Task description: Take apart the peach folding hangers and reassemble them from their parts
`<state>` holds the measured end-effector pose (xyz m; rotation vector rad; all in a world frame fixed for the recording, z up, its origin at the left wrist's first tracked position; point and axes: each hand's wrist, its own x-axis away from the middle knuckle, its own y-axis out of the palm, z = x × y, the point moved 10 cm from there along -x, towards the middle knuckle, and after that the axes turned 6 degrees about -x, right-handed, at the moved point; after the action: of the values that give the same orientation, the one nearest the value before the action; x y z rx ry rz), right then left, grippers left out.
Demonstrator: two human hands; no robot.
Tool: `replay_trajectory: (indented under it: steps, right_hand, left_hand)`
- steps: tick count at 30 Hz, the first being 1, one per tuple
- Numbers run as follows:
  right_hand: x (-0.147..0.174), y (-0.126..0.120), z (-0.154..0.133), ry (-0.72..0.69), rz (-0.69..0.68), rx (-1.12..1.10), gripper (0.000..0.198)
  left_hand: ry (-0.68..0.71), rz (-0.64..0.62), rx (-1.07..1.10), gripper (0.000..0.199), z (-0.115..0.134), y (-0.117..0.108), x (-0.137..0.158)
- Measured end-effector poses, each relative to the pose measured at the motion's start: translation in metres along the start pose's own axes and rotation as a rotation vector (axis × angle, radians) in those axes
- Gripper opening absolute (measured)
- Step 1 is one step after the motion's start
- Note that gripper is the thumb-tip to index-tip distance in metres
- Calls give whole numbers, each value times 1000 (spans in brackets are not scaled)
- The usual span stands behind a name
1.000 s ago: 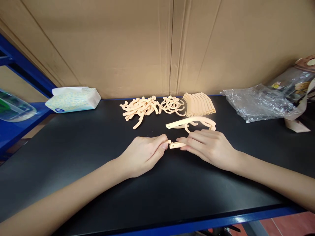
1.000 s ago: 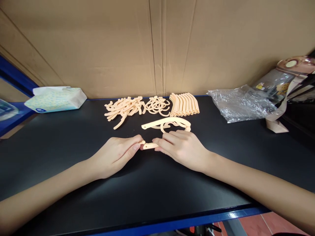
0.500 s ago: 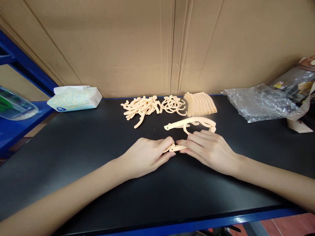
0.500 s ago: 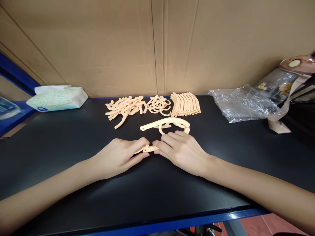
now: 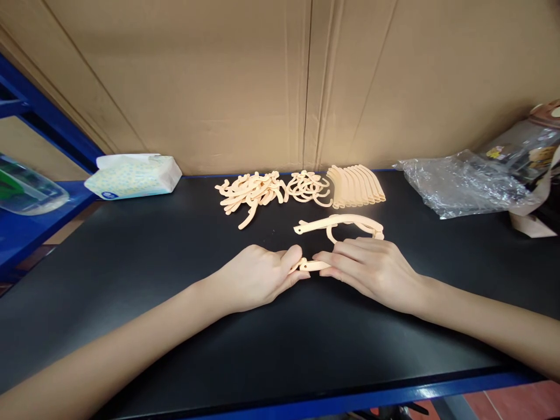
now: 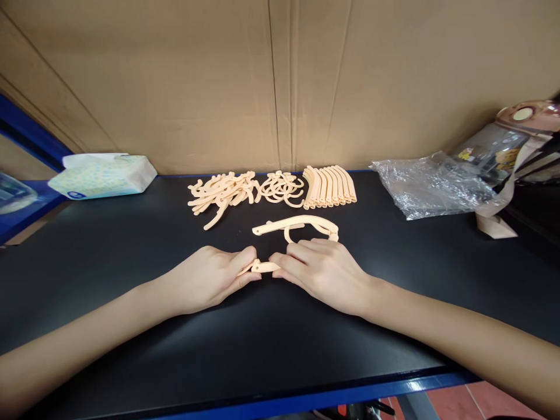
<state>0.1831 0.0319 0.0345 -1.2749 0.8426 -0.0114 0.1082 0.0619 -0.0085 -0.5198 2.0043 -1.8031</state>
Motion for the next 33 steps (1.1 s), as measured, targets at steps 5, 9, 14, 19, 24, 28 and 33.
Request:
replay_trajectory:
  steps: [5,9,14,19,24,28,33]
  right_hand:
    - [1,0,0,-4,1,-2,26]
    - [2,0,1,-1,6,-23,24]
    - [1,0,1,2,-1,-8,23]
    - [1,0,0,-5,-9,-39,24]
    - [3,-4,-7,-86,32,37,19]
    - [3,-4,-7,-89,40,33,18]
    - [2,-6,-1,-49,53,-3,22]
  left_hand:
    - [30,67,-107,29,4,-3,1]
    - [43,125,-212,33,6,-7,2]
    - [41,152,-233,33,7,-9,2]
    - [43,59,-76,31,7,-4,1]
    - [-61,-46,150,31,-7,-2,1]
    - [-47,-16,157,30,-7,-8,2]
    - [7,64,171,25,1,-13,3]
